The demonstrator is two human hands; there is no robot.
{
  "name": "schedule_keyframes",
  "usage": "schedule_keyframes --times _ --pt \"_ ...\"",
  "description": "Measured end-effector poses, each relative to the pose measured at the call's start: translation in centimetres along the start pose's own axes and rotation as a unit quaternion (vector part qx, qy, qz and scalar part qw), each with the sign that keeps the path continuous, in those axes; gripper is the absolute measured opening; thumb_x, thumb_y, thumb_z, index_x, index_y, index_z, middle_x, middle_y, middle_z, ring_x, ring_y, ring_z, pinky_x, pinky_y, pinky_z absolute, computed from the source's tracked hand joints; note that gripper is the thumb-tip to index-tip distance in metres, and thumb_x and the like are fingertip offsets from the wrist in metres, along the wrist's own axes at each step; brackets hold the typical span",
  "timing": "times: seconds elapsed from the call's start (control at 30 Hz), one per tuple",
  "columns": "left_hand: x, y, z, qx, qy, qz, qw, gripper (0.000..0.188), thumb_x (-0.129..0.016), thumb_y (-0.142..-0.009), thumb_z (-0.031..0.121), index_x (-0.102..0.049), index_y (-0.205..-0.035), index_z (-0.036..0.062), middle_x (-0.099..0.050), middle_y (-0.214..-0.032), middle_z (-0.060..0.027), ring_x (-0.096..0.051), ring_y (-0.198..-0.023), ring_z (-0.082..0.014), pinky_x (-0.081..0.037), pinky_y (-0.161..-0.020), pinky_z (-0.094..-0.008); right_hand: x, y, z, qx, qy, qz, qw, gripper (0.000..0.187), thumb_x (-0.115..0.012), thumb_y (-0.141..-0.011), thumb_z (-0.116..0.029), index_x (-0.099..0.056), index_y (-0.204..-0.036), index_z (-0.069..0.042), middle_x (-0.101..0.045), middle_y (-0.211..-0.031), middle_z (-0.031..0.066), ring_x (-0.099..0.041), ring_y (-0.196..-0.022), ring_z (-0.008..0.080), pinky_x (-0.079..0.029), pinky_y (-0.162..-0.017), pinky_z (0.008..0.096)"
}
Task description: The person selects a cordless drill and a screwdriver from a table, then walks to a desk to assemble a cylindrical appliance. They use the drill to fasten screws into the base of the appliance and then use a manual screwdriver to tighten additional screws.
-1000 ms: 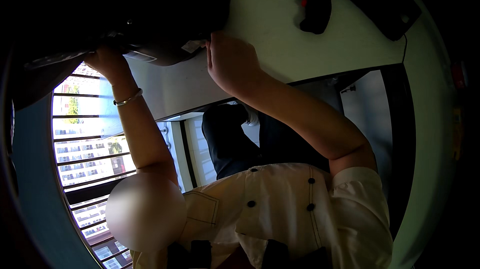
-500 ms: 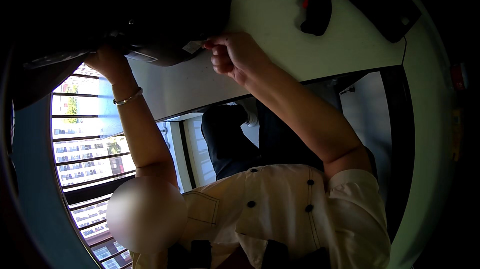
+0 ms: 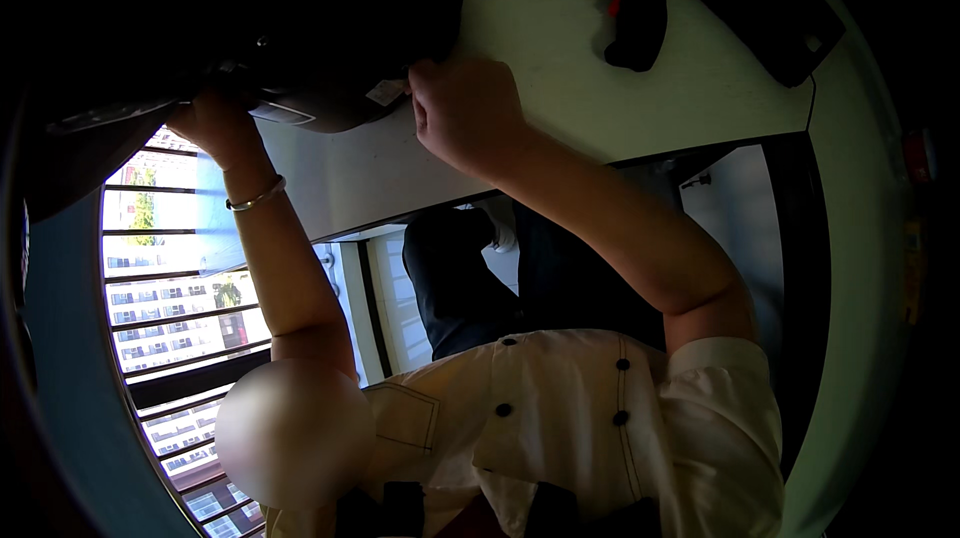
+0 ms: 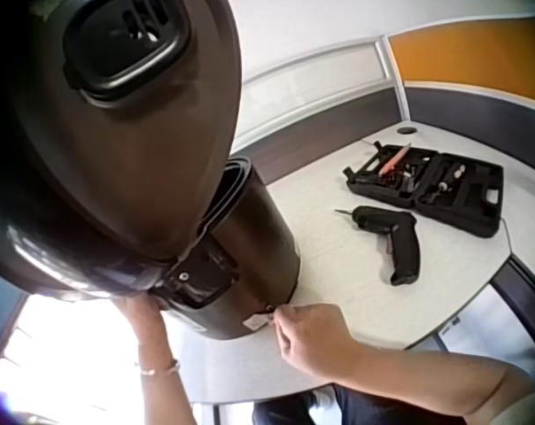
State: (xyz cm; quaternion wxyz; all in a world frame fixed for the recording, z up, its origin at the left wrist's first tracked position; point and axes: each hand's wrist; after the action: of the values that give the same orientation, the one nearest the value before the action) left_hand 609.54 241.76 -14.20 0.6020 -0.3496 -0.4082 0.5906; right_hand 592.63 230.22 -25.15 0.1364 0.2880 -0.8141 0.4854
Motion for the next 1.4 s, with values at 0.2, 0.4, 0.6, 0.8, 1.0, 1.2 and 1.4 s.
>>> schedule_keyframes --times 0.2,0.4,0.6,0.8,1.0,1.2,1.4 --pt "-0.1 0.1 -0.1 0.024 0.024 -0.005 0.999 0.028 -0.048 -0.077 0.003 -0.047 -0.049 0.0048 -0.051 -0.041 -0.0037 -0.044 -0.031 -0.0088 -0.034 -0.034 -0.0161 1.2 -0.4 0.7 0.221 0.218 -0.038 0.95 0.007 -0.058 -0.069 -0.005 -0.052 -0.07 -0.004 -0.046 -0.049 0.0035 -0.048 -0.043 0.0141 -0.04 -0.038 0.0254" --pt "0.9 0.6 1.2 0.072 -0.002 -0.052 0.996 0.019 -0.047 -0.079 0.001 -0.054 -0.062 -0.0017 -0.056 -0.056 -0.0087 -0.052 -0.047 -0.0114 -0.042 -0.047 -0.0206 1.0 -0.1 1.1 0.205 0.244 -0.03 0.947 0.009 -0.059 -0.07 -0.01 -0.052 -0.07 -0.005 -0.047 -0.049 0.0037 -0.048 -0.042 0.0147 -0.041 -0.038 0.0254" --pt "1.6 3.6 2.3 -0.313 -0.128 0.069 0.939 0.012 -0.054 -0.083 0.002 -0.058 -0.093 -0.0038 -0.058 -0.065 -0.0045 -0.048 -0.051 -0.0073 -0.039 -0.049 -0.0189 0.9 -0.6 0.2 0.034 0.141 -0.082 0.986 0.012 -0.053 -0.082 -0.014 -0.052 -0.075 -0.005 -0.054 -0.054 0.007 -0.055 -0.046 0.0184 -0.043 -0.041 0.0287" --pt "-0.2 11.1 7.5 0.356 0.166 -0.245 0.887 0.012 -0.053 -0.084 0.004 -0.062 -0.09 -0.0027 -0.054 -0.061 -0.0018 -0.044 -0.048 -0.0044 -0.032 -0.042 -0.0161 1.9 -1.0 -1.4 -0.119 0.004 -0.097 0.988 0.016 -0.052 -0.082 -0.011 -0.045 -0.094 -0.003 -0.056 -0.057 0.0096 -0.058 -0.05 0.0247 -0.046 -0.047 0.0333" --pt "-1.8 12.0 8.1 0.559 0.246 -0.216 0.762 0.017 -0.053 -0.086 0.013 -0.059 -0.087 -0.0025 -0.047 -0.054 -0.0008 -0.037 -0.039 -0.0054 -0.024 -0.033 -0.0192 1.3 -1.0 -0.9 -0.092 -0.003 -0.05 0.994 0.024 -0.054 -0.078 -0.008 -0.042 -0.098 -0.002 -0.056 -0.057 0.0096 -0.059 -0.05 0.025 -0.046 -0.046 0.0341" --pt "-2.2 12.3 8.0 0.613 0.31 -0.175 0.706 0.018 -0.055 -0.085 0.015 -0.059 -0.088 -0.0019 -0.049 -0.059 0.0001 -0.039 -0.043 -0.0055 -0.024 -0.035 -0.0198 1.1 -0.8 -1.1 0.011 0.025 -0.022 0.999 0.036 -0.064 -0.071 -0.009 -0.043 -0.099 -0.002 -0.057 -0.058 0.009 -0.059 -0.05 0.0239 -0.046 -0.045 0.0323" --pt "-3.3 12.9 6.9 0.651 0.368 -0.104 0.656 0.017 -0.054 -0.085 0.015 -0.06 -0.087 -0.0009 -0.05 -0.062 0.0013 -0.041 -0.049 -0.0047 -0.026 -0.038 -0.0186 1.4 -0.6 -1.1 -0.019 0.002 -0.032 0.999 0.032 -0.062 -0.076 -0.012 -0.045 -0.1 -0.001 -0.057 -0.058 0.0097 -0.06 -0.052 0.0233 -0.046 -0.047 0.0306"
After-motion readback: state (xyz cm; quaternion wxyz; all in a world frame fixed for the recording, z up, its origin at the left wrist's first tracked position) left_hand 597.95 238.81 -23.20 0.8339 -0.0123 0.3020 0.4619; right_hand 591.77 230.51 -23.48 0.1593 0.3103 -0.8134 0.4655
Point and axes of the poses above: each hand's wrist, its own y-axis away from the middle knuckle, its own x-axis out of the back of the hand, z = x × y
